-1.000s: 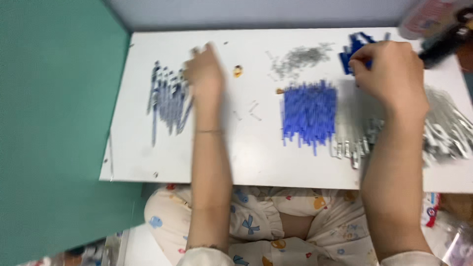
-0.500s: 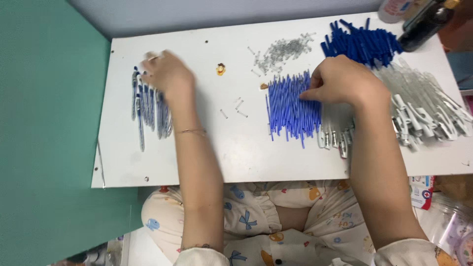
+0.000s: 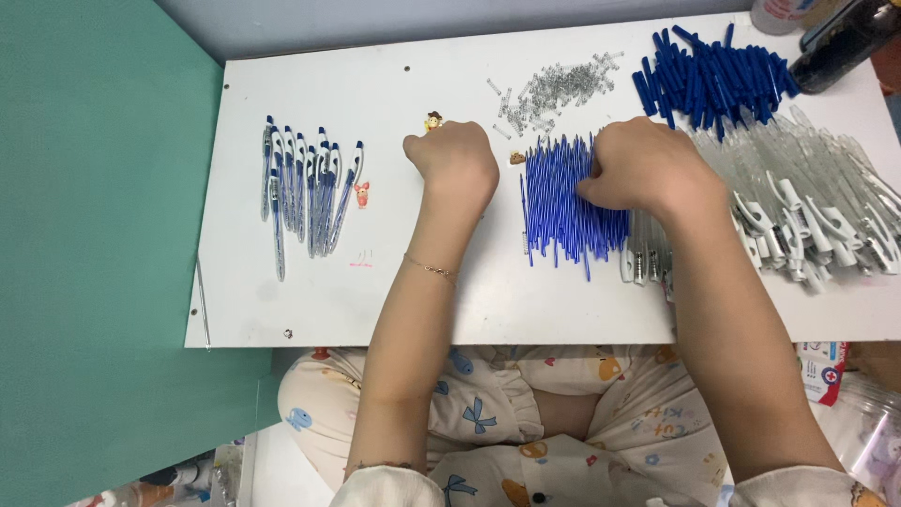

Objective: The person assembles blue ballpoint pens by inserting blue ink cartridges into white pen bodies. They pick up a pen body and a cartridge, insert the cartridge, and place the assembled pen on the table. This process is repeated multiple times.

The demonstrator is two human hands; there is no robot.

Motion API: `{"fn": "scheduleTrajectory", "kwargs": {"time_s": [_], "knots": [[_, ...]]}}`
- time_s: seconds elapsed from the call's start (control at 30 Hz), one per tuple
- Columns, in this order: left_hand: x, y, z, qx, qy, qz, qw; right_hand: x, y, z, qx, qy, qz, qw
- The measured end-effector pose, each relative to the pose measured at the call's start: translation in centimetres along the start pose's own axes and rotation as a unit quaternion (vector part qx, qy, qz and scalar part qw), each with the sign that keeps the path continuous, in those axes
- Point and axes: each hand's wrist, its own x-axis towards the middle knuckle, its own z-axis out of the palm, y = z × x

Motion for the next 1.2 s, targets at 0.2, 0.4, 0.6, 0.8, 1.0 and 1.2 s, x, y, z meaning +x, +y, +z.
{"fn": "scheduleTrajectory", "kwargs": {"time_s": [0.2, 0.4, 0.6, 0.8, 1.0, 1.2], "knots": [[-1.5, -1.2, -1.7, -0.099, 0.056, 0.053, 0.992, -1.9, 0.7, -1.3, 0.093, 0.045, -0.004, 0.995], [-2.7, -3.5, -4.3, -0.481, 0.050, 0.239, 0.842, -1.8, 1.0, -0.9, 0.248, 0.163, -0.231, 0.926], [-4.2, -5.0, -5.4, -0.580, 0.010, 0.244, 0.777, -1.4, 0.4, 0.0, 0.272, 0.159, -0.276, 0.908], [-4.2, -4.8, -5.3, -0.592, -0.019, 0.290, 0.752, -1.6, 0.3, -0.2, 0.275, 0.167, -0.280, 0.904], [-3.7, -4.3, -5.0, -0.576, -0.008, 0.304, 0.759, -1.5, 0.4, -0.1, 0.267, 0.177, -0.287, 0.903], [-3.7, -4.6, -4.9, -0.584, -0.005, 0.303, 0.753, -1.8, 0.5, -0.3, 0.271, 0.166, -0.277, 0.907]]}}
